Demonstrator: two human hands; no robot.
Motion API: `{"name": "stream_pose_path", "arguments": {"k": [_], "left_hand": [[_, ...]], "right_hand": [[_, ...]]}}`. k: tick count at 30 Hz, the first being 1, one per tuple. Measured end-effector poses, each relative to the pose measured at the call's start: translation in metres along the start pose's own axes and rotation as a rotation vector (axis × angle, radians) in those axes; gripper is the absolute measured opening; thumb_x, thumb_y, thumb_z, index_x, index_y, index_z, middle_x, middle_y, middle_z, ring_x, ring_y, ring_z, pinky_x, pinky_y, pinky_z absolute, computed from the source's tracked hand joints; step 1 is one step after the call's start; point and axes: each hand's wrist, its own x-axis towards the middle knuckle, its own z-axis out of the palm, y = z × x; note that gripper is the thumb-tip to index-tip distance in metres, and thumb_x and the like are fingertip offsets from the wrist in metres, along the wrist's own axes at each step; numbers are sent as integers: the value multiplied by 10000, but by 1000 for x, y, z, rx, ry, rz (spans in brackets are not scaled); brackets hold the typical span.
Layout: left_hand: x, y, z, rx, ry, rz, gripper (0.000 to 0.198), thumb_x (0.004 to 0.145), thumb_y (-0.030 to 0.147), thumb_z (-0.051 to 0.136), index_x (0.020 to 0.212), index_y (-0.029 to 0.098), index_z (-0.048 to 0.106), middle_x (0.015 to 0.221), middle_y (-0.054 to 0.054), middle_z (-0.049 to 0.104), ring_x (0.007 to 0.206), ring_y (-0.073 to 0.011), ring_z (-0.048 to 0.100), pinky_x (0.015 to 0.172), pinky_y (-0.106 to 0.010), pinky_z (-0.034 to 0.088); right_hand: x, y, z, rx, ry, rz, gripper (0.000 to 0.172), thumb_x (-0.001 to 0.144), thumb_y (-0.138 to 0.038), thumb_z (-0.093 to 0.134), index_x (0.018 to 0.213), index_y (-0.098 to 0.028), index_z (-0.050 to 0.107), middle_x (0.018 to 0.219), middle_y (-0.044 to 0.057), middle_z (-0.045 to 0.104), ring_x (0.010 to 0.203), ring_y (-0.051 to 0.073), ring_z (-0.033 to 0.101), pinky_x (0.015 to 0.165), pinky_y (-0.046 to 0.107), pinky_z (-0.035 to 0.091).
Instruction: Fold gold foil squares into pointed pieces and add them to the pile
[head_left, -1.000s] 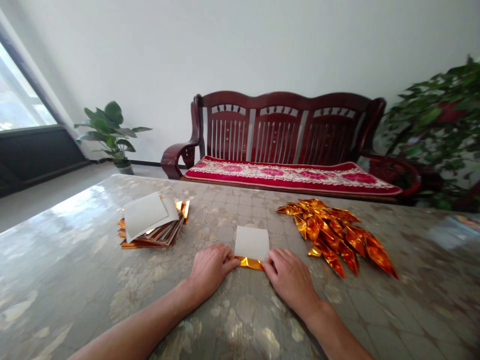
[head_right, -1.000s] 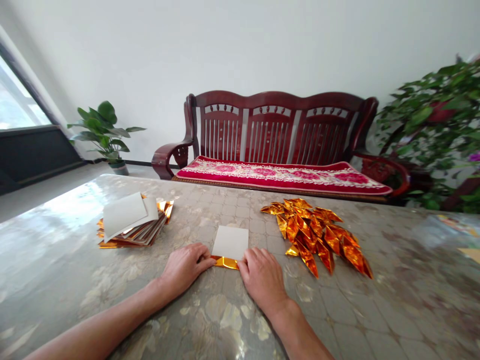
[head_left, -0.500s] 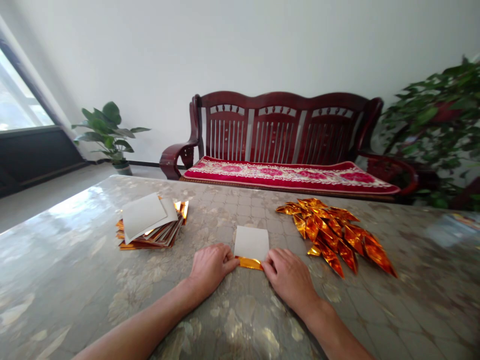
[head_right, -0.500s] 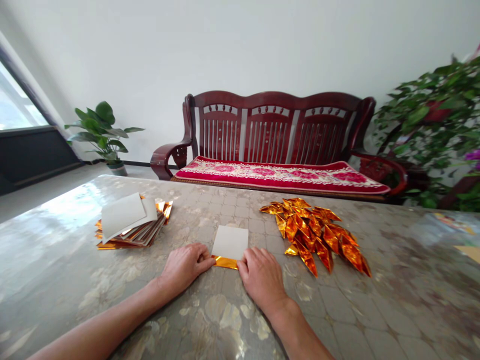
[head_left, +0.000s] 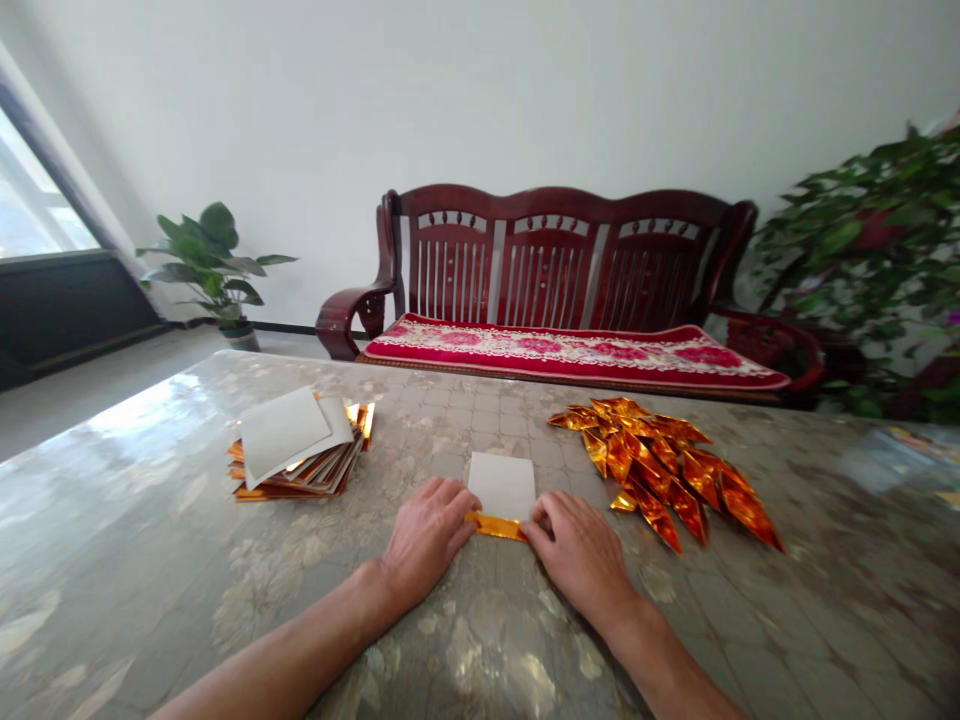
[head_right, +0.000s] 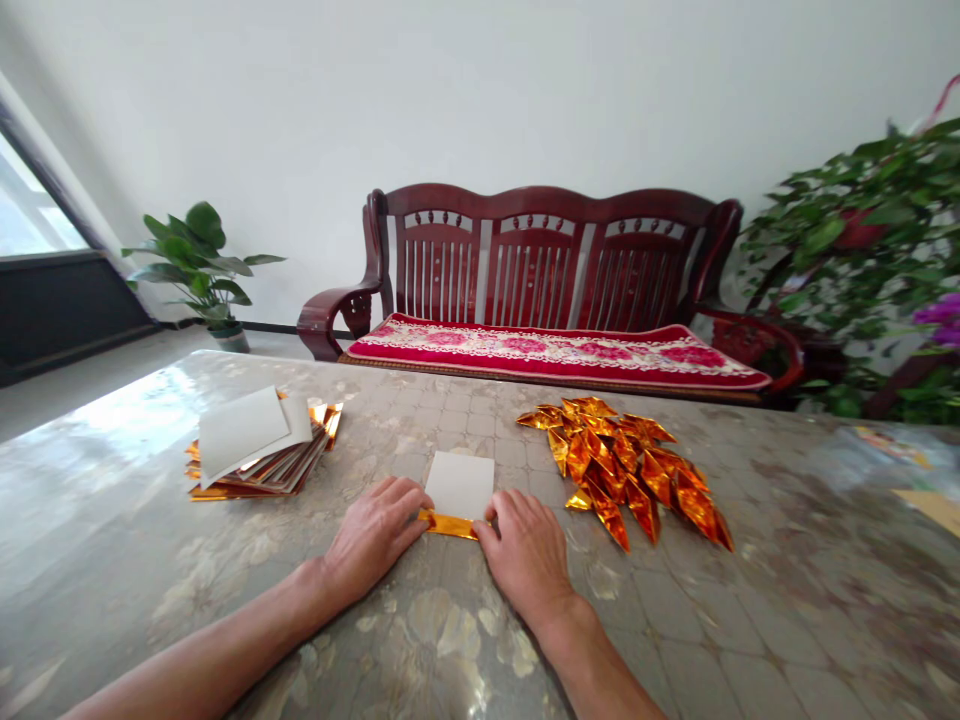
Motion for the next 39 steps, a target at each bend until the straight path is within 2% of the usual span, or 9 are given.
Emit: {"name": "stream_pose_path", "arguments": {"k": [4,7,10,14,19,22,33,36,39], "left_hand": [[0,1,0,10,-82,257,274,1020,232,412,1183,295,623,1064,-25,658,996,-184,556,876,-286,428],[-1,5,-2,109,-134,325,263,1012,251,450,1229,291,593,1063,-28,659,972,-191,570,866,-302,439],[-3,13,-4,231,-147,325,230,995,262,487,1200,249,589,1017,-42,659,926,-214,580,827,-337,452],[-8,22,-1,287,-140,290,186,966,204,529,1145,201,578,988,-51,648,912,-229,585,795,-353,464],[-10,25,5,314,-144,271,77,946,172,546,1009,174,591,968,-63,638,895,-233,585,780,-357,469],[-12,25,8,363,-145,259,74,916,136,574,984,154,599,965,-74,632,888,-242,589,754,-361,476],[-20,28,6,499,-178,229,156,887,62,547,1010,100,636,971,-116,639,886,-261,615,706,-365,490],[-22,29,5,533,-187,233,152,890,65,544,1007,91,639,961,-123,642,862,-260,612,696,-367,487],[-23,31,5,550,-191,206,138,894,61,532,968,100,642,927,-115,641,831,-253,604,688,-364,479]], "right_hand": [[1,1,1,20,-6,16,106,862,-261,648,798,-227,570,817,8,644,789,202,579,683,305,342],[1,-2,0,13,4,-12,105,869,-238,664,803,-221,584,821,9,639,810,207,567,705,314,349],[-1,-8,-3,-19,24,-128,79,902,-202,629,827,-220,614,852,20,638,848,214,546,746,329,352],[-6,-15,-5,0,-26,-314,143,948,-169,551,885,-228,665,868,27,637,877,205,538,776,326,361],[-9,-17,-6,30,-84,-408,161,949,-164,557,1007,-236,688,930,20,662,916,189,551,812,311,367],[-8,-14,-7,14,-106,-434,163,939,-156,569,985,-242,700,931,7,678,898,177,557,796,309,354],[-5,10,-12,74,-8,-354,263,841,-33,535,726,-218,683,811,-14,714,805,152,585,747,308,321],[-3,20,-10,59,32,-293,276,740,21,506,634,-201,633,732,-11,696,747,149,590,719,306,319],[-2,26,-9,96,92,-166,262,685,9,484,632,-205,627,720,-8,682,735,148,601,712,285,346]]}}
